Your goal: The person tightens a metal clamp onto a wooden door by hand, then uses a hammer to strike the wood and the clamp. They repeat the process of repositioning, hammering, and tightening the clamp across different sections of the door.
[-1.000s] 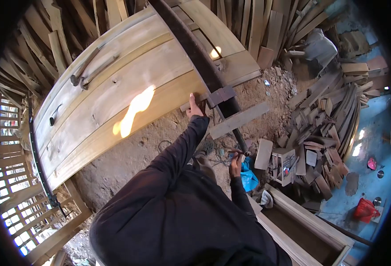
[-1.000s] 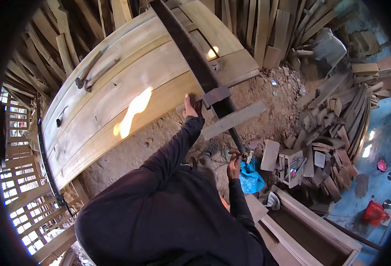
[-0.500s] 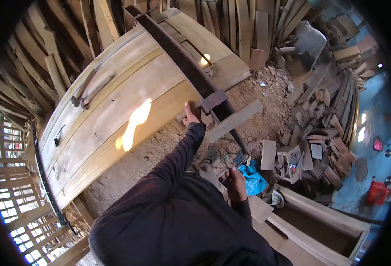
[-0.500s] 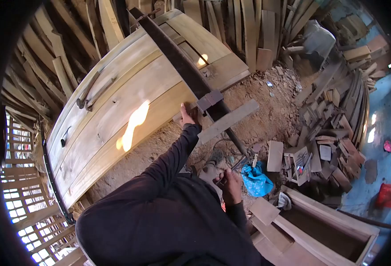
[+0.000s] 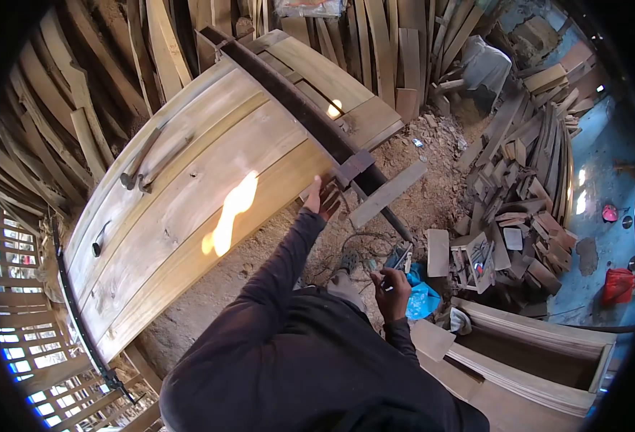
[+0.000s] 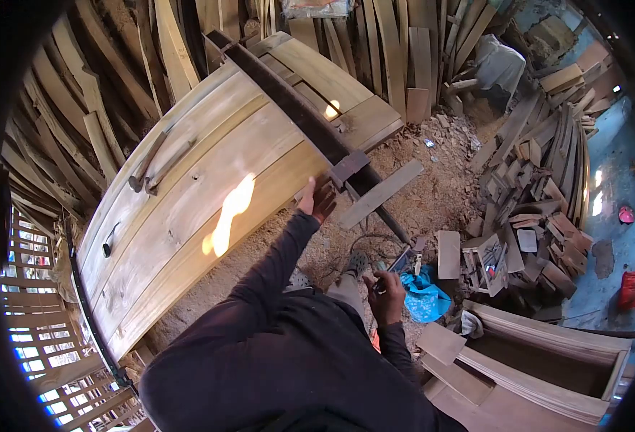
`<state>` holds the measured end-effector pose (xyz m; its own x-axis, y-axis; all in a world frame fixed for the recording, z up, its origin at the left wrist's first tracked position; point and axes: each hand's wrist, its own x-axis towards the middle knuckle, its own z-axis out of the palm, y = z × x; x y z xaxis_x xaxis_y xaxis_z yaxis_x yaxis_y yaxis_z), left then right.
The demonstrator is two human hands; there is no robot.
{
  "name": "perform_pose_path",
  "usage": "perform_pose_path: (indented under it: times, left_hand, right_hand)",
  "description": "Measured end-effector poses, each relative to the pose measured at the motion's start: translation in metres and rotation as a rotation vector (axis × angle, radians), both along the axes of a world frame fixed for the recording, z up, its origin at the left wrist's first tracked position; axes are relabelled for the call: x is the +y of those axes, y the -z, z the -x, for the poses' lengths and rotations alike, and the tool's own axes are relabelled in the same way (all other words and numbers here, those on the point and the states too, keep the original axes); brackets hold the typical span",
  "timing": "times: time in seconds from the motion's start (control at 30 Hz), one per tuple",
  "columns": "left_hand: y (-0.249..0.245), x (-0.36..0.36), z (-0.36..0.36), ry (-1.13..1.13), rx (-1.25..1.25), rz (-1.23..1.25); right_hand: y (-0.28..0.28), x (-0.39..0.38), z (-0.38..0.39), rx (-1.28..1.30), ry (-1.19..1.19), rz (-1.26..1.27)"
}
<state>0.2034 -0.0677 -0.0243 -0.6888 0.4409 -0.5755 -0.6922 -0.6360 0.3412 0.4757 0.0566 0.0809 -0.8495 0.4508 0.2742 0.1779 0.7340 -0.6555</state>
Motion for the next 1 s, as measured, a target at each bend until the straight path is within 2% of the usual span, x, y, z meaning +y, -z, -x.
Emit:
perform_pose_path:
  times: [0.03,0.1,0.13,0.2,0.23,0.3,0.37,0.43,0.47,0.53,0.63,0.67,0.7,0.73,0.8,0.83,0.93,1.0]
  left_hand:
    - [-0.020,-0.014,-0.009,0.144,-0.035,0.097]
    - [-0.028,-0.048,-0.028,0.511,0.262,0.349]
    - [-0.028,-0.061,-0.031,0.698,0.416,0.474]
    - [-0.017,-0.076,-0.015,0.534,0.754,0.619]
    - [-0.023,-0.077,-0.009,0.451,0.920,0.686]
    - [-0.056,-0.052,0.023,0.133,0.956,0.790]
    - [-0.076,-0.012,0.070,-0.059,1.328,0.783]
    - [-0.105,0.019,0.103,-0.036,1.669,1.137]
    - [-0.082,0.041,0.128,0.045,1.669,1.367]
    - [-0.079,0.063,0.137,0.208,1.668,1.623]
    - [-0.079,0.068,0.132,0.440,1.607,1.751]
    - [-0.075,0.068,0.128,0.457,1.608,1.757]
    - [-0.074,0.068,0.130,0.464,1.617,1.768]
    - [-0.076,0.068,0.136,0.464,1.631,1.782]
    - [-0.076,0.070,0.137,0.469,1.627,1.789]
    - [-0.077,0.071,0.136,0.470,1.617,1.785]
    - [-0.079,0.072,0.142,0.468,1.615,1.766]
    - [-0.075,0.070,0.140,0.488,1.606,1.784]
  right_hand:
    - [-0.001,0.004,-0.004,-0.009,-0.035,-0.154]
    - [-0.012,0.009,-0.006,-0.033,-0.096,-0.433]
    - [-0.022,0.009,-0.002,0.055,-0.125,-0.507]
    - [-0.039,0.009,0.010,0.230,-0.167,-0.647]
    - [-0.029,0.013,0.012,0.213,-0.211,-0.624]
    - [0.000,0.025,0.015,0.226,-0.310,-0.524]
    - [0.010,0.032,0.020,0.229,-0.382,-0.498]
    - [0.012,0.034,0.022,0.194,-0.397,-0.498]
    - [0.012,0.036,0.025,0.177,-0.410,-0.498]
    - [0.003,0.041,0.035,0.301,-0.425,-0.475]
    - [0.006,0.063,0.048,0.448,-0.326,-0.361]
    - [0.004,0.076,0.060,0.527,-0.220,-0.351]
    - [-0.006,0.086,0.079,0.548,0.030,-0.461]
    - [-0.002,0.108,0.085,0.421,0.075,-0.051]
    - [-0.050,0.133,0.125,0.435,0.195,0.120]
    - [-0.020,0.166,0.137,0.404,0.239,0.295]
    - [0.014,0.222,0.167,0.295,0.309,0.709]
    - [0.059,0.245,0.175,0.141,0.373,0.783]
